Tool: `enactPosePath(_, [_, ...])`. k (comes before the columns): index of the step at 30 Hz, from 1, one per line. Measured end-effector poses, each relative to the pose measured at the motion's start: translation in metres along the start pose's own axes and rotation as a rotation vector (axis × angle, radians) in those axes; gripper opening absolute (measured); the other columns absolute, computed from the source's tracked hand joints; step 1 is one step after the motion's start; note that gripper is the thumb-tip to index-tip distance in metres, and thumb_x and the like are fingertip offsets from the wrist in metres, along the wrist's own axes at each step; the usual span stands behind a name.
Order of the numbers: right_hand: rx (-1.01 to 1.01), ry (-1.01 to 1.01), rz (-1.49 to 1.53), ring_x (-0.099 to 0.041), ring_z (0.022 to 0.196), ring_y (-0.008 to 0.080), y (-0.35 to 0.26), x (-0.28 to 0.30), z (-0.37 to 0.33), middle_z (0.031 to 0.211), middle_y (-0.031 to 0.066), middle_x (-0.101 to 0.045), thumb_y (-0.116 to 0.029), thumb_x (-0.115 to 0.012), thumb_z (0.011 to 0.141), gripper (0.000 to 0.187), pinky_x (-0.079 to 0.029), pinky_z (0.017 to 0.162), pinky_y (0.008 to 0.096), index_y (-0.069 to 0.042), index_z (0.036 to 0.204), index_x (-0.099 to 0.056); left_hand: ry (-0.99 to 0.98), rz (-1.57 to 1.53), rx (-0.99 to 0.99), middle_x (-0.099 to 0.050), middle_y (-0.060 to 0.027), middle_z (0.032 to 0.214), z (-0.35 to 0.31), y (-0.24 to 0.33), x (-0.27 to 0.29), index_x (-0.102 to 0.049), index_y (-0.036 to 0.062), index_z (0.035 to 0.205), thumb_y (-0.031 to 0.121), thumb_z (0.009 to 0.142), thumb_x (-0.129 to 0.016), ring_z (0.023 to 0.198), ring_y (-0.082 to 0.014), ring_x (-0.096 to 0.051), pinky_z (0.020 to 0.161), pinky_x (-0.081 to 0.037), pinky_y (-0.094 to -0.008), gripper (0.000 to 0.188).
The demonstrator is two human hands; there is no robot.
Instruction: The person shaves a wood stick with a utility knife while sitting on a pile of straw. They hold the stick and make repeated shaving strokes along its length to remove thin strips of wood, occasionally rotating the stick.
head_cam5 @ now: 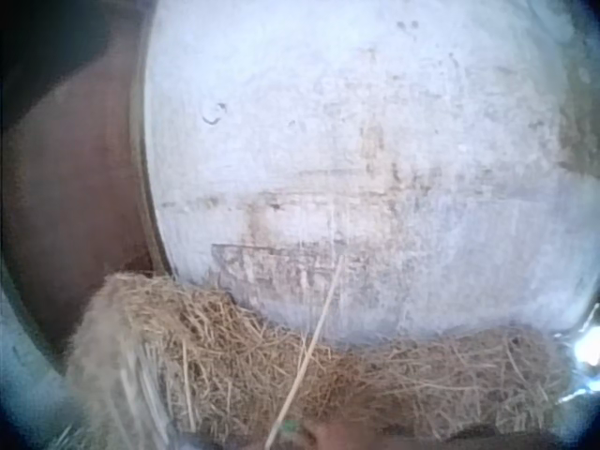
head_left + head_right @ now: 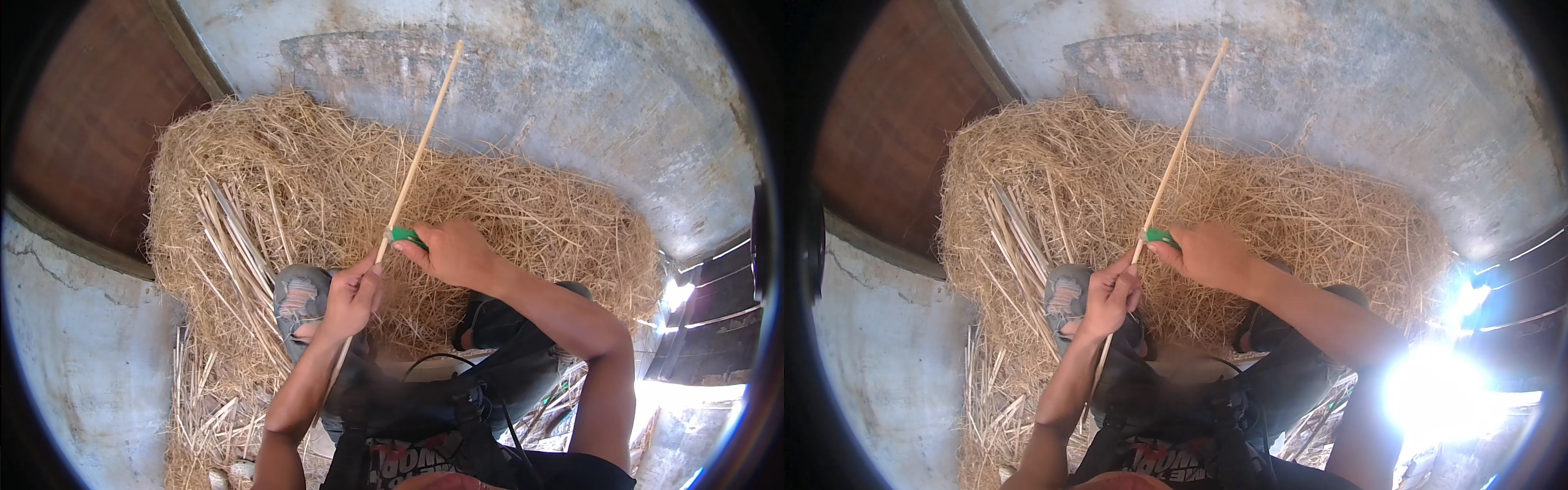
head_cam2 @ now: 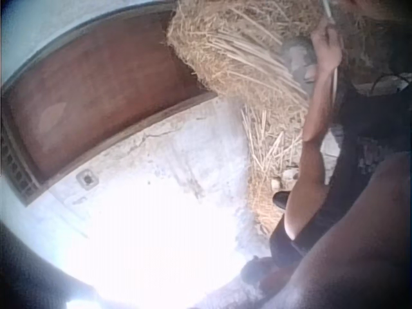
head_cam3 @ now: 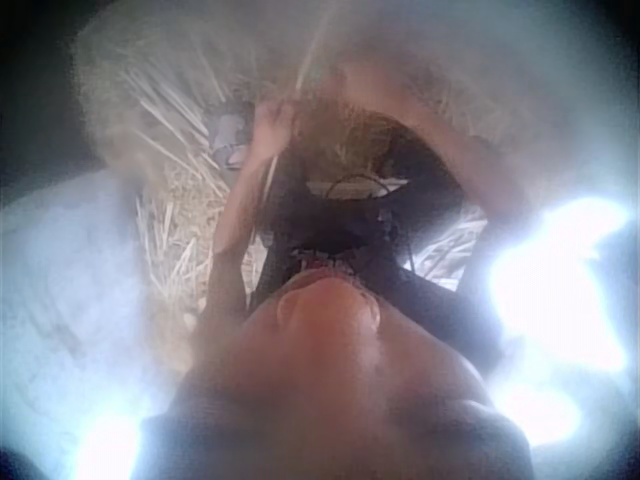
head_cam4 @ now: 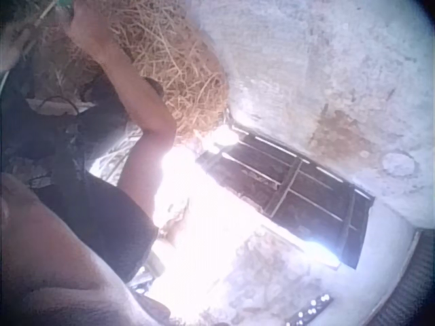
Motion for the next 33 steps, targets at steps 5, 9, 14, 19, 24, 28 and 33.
enactPosePath(5, [-0.151, 0.006, -0.003, -0.066, 0.057, 0.0397, 0.022, 0.022, 0.014, 0.062, 0.0187, -0.064, -0.055, -0.045, 0.107, 0.059, -0.052, 0.054, 0.0507, -0.002, 0.091, -0.065, -0.042, 0.074, 0.026, -0.040, 0.0043, 0.064, -0.008, 0.009, 0.002, -0.048, -0.0003, 0.152, 0.015, 0.112, -0.044, 0.049, -0.0058, -0.040, 0.047, -0.032, -0.0232, 0.043])
enactPosePath(9, [-0.216, 0.074, -0.039, -0.062, 0.053, 0.0360, 0.047, 0.030, 0.017, 0.059, 0.0177, -0.060, -0.055, -0.040, 0.109, 0.062, -0.051, 0.053, 0.0483, -0.001, 0.090, -0.064, -0.076, 0.108, 0.051, -0.040, 0.0042, 0.064, -0.030, 0.015, 0.000, -0.048, -0.0019, 0.151, 0.015, 0.112, -0.042, 0.049, -0.0061, -0.040, 0.047, -0.033, -0.0235, 0.042])
enactPosePath(14, [-0.522, 0.321, 0.042, -0.056, 0.048, 0.0357, 0.119, 0.072, 0.016, 0.057, 0.0173, -0.057, -0.048, -0.047, 0.109, 0.055, -0.045, 0.051, 0.0483, 0.000, 0.086, -0.062, -0.171, 0.202, 0.158, -0.043, 0.0033, 0.062, -0.080, 0.014, 0.013, -0.050, -0.0024, 0.149, 0.014, 0.113, -0.040, 0.049, -0.0061, -0.043, 0.048, -0.035, -0.0230, 0.041])
enactPosePath(19, [-0.420, 0.240, -0.252, -0.062, 0.059, 0.0320, 0.113, 0.078, 0.019, 0.064, 0.0153, -0.062, -0.049, -0.045, 0.109, 0.056, -0.051, 0.057, 0.0472, 0.001, 0.089, -0.064, -0.157, 0.206, 0.137, -0.046, 0.0027, 0.060, -0.135, 0.013, 0.042, -0.051, -0.0015, 0.148, 0.015, 0.112, -0.040, 0.048, -0.0061, -0.044, 0.049, -0.037, -0.0233, 0.041])
enactPosePath(24, [-0.397, 0.604, -0.390, -0.062, 0.059, 0.0353, 0.237, 0.065, 0.008, 0.064, 0.0166, -0.063, -0.041, -0.046, 0.109, 0.051, -0.051, 0.058, 0.0479, 0.000, 0.086, -0.064, -0.151, 0.263, 0.243, -0.046, 0.0035, 0.059, -0.173, 0.033, 0.058, -0.056, -0.0026, 0.144, 0.022, 0.113, -0.043, 0.048, -0.0063, -0.044, 0.049, -0.039, -0.0241, 0.042])
enactPosePath(28, [-0.755, 0.826, -0.475, -0.058, 0.062, 0.0205, 0.366, 0.177, -0.095, 0.060, 0.0122, -0.055, -0.050, -0.044, 0.108, 0.064, -0.050, 0.060, 0.0434, 0.002, 0.077, -0.066, -0.028, 0.013, 0.332, -0.044, 0.0029, 0.059, -0.284, -0.027, 0.117, -0.056, -0.0053, 0.143, 0.021, 0.112, -0.045, 0.048, -0.0061, -0.042, 0.047, -0.038, -0.0258, 0.042])
enactPosePath(33, [-0.800, 0.612, 0.234, -0.044, 0.054, 0.0157, 0.223, 0.126, -0.054, 0.062, 0.0012, -0.050, -0.062, -0.053, 0.101, 0.063, -0.042, 0.057, 0.0367, -0.002, 0.094, -0.067, 0.032, 0.138, 0.142, -0.045, 0.0041, 0.063, -0.232, 0.012, 0.089, -0.054, -0.0057, 0.144, 0.019, 0.112, -0.042, 0.051, -0.0064, -0.043, 0.051, -0.038, -0.0242, 0.042])
Point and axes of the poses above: each hand's wrist, its own z-axis towards the middle knuckle, its own x-axis out of the back of the hand, y = z × x, the point moved 4 cm from there along z, towards the middle knuckle
